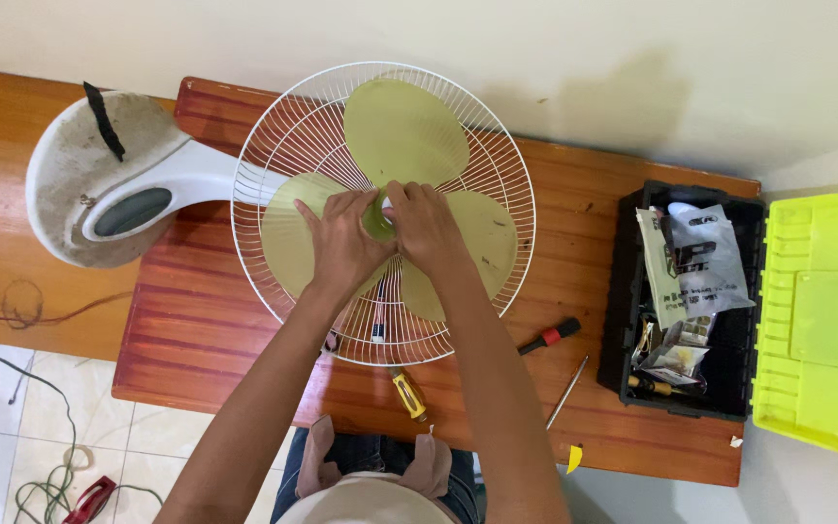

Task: The person reassembles an electric fan on a wooden table. They attach the front wire cage to the motor housing, then mount the fan blades onto the motor shaft and secure them with a plastic nut. Finally, they attach the rear wire cage to complete the assembly.

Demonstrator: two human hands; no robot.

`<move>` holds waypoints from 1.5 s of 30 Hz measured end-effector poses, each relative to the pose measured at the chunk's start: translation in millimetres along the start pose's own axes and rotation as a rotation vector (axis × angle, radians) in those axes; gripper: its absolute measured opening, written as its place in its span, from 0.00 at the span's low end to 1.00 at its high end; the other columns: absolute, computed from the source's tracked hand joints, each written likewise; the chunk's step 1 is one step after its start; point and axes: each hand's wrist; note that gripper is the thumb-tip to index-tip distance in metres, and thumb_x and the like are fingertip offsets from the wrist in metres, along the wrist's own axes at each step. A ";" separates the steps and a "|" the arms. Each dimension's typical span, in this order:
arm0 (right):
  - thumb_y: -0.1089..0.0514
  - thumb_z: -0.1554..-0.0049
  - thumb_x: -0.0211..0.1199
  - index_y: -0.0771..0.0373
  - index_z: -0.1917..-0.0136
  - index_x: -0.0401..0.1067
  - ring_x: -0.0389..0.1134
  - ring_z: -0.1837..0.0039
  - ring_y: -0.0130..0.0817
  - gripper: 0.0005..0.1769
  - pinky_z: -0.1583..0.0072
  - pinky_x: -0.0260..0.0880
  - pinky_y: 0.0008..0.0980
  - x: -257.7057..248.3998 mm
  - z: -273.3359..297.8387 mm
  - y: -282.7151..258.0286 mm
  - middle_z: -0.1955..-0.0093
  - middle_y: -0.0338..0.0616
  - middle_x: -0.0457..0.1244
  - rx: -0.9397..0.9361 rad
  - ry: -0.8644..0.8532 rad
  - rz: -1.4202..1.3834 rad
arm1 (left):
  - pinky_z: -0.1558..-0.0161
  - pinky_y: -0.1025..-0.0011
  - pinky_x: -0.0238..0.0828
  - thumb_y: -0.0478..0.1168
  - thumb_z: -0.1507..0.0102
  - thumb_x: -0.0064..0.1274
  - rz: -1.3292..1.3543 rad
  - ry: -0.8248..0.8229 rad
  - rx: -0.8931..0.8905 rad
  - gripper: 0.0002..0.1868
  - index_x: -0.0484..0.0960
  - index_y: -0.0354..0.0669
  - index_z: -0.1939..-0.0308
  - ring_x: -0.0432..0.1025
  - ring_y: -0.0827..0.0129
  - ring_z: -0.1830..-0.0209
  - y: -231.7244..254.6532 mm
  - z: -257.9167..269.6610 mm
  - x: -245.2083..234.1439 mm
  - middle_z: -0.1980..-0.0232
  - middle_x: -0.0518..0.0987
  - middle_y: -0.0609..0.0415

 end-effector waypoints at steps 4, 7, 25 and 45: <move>0.58 0.37 0.59 0.65 0.43 0.67 0.66 0.43 0.55 0.11 0.42 0.65 0.50 -2.4 9.3 10.3 0.49 0.55 0.65 0.088 0.000 -0.172 | 0.32 0.19 0.21 0.50 0.52 0.75 -0.010 0.036 0.007 0.36 0.81 0.41 0.44 0.68 0.57 0.34 -0.4 1.0 2.2 0.42 0.80 0.50; 0.60 0.31 0.55 0.66 0.38 0.68 0.66 0.37 0.57 0.11 0.36 0.65 0.49 -19.9 35.9 41.6 0.40 0.58 0.65 0.079 0.276 -0.199 | 0.32 0.19 0.24 0.52 0.53 0.75 -0.050 0.013 0.022 0.37 0.81 0.42 0.43 0.68 0.55 0.35 0.0 -0.1 1.4 0.43 0.80 0.50; 0.63 0.32 0.52 0.66 0.35 0.71 0.66 0.52 0.62 0.14 0.50 0.65 0.49 10.4 241.4 53.5 0.50 0.68 0.64 1.118 0.910 -0.537 | 0.35 0.17 0.16 0.55 0.49 0.72 -0.119 -0.101 0.031 0.43 0.70 0.39 0.37 0.62 0.51 0.31 -1.8 2.0 2.7 0.39 0.74 0.47; 0.61 0.34 0.59 0.67 0.42 0.76 0.66 0.63 0.27 0.10 0.60 0.66 0.28 -38.0 123.6 -26.6 0.61 0.43 0.66 0.405 0.799 -0.248 | 0.39 0.11 0.25 0.60 0.45 0.65 -0.236 -0.147 0.105 0.37 0.75 0.61 0.33 0.63 0.53 0.35 -2.1 2.1 -2.6 0.42 0.70 0.50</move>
Point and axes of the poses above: each hand's wrist, its own z-axis away from the middle knuckle, its own x-axis out of the palm, y = z × x
